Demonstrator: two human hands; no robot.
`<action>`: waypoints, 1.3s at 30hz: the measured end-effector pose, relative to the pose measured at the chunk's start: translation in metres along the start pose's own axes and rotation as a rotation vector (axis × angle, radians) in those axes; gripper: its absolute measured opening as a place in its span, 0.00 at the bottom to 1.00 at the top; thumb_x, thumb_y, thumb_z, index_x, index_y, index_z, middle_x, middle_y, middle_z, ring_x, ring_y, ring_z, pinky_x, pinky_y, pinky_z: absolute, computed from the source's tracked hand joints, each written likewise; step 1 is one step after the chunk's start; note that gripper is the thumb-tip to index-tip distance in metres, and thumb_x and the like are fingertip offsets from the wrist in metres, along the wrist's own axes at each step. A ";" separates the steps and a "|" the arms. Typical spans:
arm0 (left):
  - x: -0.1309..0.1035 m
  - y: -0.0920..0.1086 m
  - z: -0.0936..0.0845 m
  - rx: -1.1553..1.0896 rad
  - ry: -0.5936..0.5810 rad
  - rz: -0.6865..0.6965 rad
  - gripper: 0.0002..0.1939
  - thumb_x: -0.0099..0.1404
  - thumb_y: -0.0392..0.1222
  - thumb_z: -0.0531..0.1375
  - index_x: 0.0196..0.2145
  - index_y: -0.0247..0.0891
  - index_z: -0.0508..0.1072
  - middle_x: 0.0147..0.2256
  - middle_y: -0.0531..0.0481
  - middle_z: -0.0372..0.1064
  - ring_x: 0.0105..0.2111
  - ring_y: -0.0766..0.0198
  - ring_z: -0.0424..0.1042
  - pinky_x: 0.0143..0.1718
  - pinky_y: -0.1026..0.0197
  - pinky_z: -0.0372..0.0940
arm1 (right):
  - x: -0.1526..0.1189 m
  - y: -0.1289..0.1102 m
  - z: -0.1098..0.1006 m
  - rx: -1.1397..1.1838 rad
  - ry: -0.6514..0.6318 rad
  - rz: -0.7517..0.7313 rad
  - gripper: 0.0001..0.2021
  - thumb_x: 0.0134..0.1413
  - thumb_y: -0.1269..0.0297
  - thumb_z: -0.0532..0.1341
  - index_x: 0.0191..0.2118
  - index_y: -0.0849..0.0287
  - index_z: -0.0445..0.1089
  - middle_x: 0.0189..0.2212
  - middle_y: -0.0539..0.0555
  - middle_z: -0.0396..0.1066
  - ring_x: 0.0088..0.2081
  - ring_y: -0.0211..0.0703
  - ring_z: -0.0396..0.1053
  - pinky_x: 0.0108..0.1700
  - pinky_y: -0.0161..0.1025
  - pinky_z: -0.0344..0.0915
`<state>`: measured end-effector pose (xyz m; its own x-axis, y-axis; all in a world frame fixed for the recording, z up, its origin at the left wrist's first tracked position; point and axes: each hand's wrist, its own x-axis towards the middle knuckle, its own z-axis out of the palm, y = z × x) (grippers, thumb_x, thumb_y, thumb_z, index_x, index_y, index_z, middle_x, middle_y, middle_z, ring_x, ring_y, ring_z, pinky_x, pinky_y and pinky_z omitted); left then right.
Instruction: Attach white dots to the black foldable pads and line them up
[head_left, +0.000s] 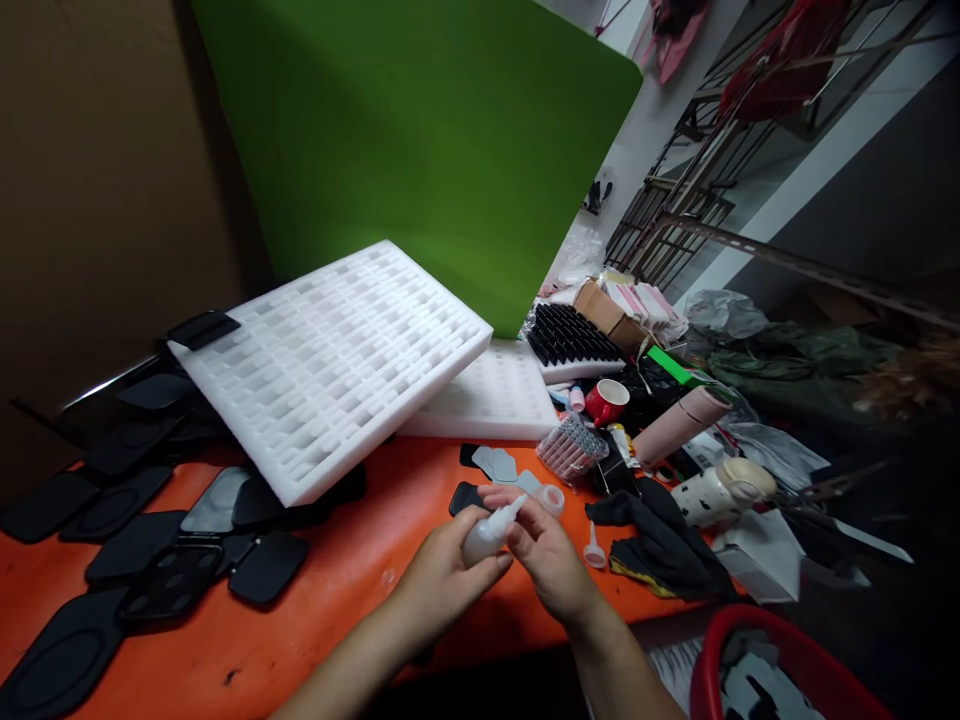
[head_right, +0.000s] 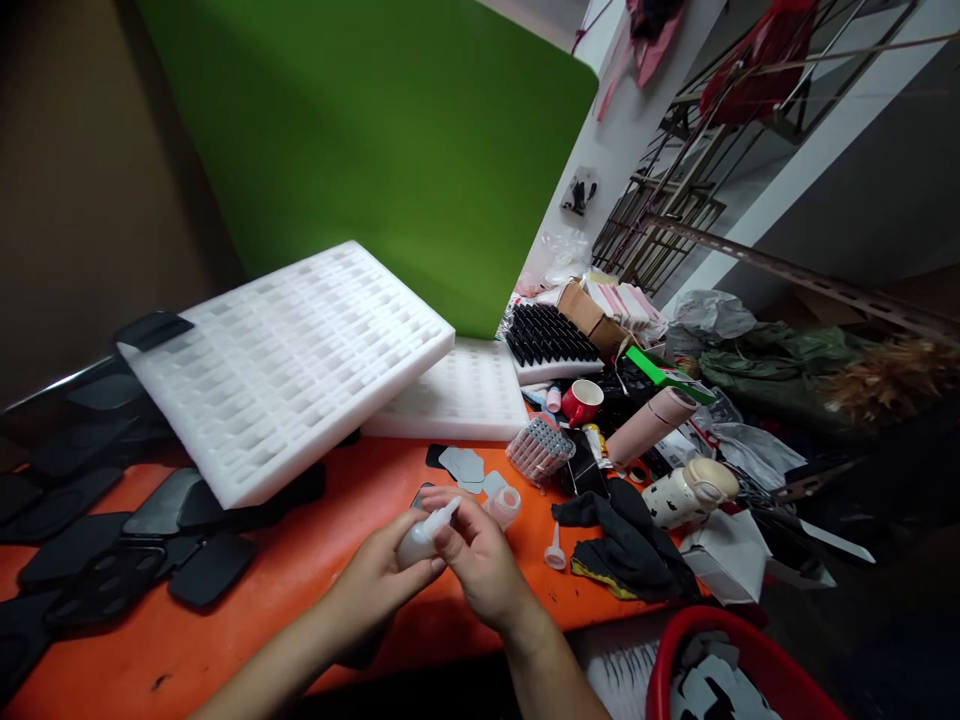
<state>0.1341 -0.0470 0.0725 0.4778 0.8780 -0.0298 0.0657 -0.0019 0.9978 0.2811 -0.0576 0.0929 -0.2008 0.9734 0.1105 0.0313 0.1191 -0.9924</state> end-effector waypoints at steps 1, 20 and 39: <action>0.000 -0.002 0.000 -0.108 -0.071 -0.038 0.17 0.56 0.45 0.59 0.42 0.37 0.66 0.32 0.51 0.67 0.28 0.65 0.65 0.28 0.65 0.58 | -0.001 -0.003 -0.002 0.035 -0.081 0.014 0.15 0.55 0.55 0.55 0.46 0.55 0.66 0.50 0.58 0.63 0.54 0.47 0.57 0.55 0.47 0.54; -0.004 -0.015 -0.005 -0.372 -0.296 -0.168 0.18 0.50 0.38 0.60 0.41 0.32 0.67 0.23 0.54 0.65 0.22 0.67 0.64 0.24 0.65 0.60 | -0.002 -0.010 -0.001 -0.103 -0.180 0.008 0.17 0.54 0.53 0.56 0.45 0.54 0.69 0.47 0.57 0.66 0.53 0.48 0.58 0.55 0.48 0.53; 0.002 -0.019 -0.010 -0.300 -0.318 -0.161 0.18 0.45 0.42 0.64 0.34 0.32 0.69 0.20 0.56 0.61 0.19 0.70 0.60 0.19 0.68 0.57 | 0.009 -0.004 0.001 -0.184 -0.254 -0.051 0.17 0.53 0.49 0.55 0.39 0.56 0.71 0.45 0.57 0.67 0.56 0.49 0.53 0.57 0.50 0.50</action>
<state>0.1248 -0.0405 0.0536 0.7303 0.6652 -0.1553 -0.0728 0.3018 0.9506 0.2778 -0.0493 0.0974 -0.4442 0.8879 0.1195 0.1868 0.2223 -0.9569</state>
